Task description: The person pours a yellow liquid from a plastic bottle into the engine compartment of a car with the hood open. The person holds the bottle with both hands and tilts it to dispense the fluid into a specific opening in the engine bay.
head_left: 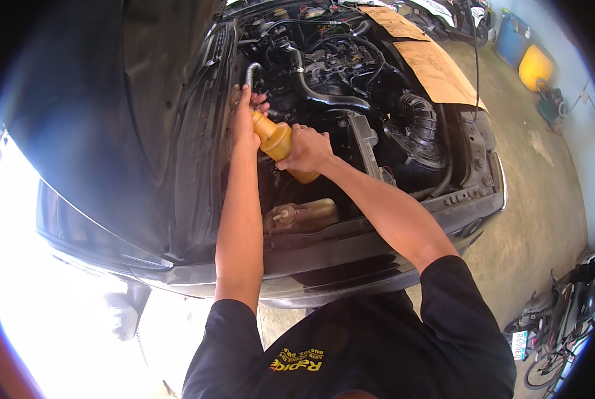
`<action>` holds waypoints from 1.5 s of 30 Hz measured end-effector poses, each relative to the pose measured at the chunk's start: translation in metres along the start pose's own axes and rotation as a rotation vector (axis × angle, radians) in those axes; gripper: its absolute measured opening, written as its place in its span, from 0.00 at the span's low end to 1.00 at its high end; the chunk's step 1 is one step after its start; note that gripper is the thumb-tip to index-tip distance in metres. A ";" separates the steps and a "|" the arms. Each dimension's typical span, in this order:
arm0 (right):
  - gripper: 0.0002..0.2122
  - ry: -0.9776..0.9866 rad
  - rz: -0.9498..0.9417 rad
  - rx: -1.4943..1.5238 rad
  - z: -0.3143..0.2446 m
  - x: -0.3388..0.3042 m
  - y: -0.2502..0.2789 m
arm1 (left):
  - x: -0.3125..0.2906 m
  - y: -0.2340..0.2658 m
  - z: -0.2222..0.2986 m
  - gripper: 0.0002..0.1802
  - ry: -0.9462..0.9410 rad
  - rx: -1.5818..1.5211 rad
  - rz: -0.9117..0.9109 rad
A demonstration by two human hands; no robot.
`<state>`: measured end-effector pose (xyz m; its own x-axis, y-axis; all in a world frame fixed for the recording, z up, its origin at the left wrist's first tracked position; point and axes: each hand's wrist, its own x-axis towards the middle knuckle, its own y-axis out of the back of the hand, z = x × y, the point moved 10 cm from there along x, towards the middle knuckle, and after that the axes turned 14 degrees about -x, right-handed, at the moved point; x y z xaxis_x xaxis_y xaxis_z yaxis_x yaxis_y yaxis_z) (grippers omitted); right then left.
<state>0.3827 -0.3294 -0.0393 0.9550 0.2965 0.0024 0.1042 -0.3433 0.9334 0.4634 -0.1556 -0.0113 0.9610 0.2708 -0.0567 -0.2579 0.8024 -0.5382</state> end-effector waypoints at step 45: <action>0.44 0.135 0.223 0.346 0.001 0.005 0.050 | -0.057 -0.046 0.056 0.16 -0.301 0.018 -0.217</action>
<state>0.3930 -0.3461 0.0071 0.9223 0.2874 0.2584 0.0085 -0.6835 0.7299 0.4152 -0.1778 0.0632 0.9215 0.2359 0.3086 -0.0560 0.8669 -0.4953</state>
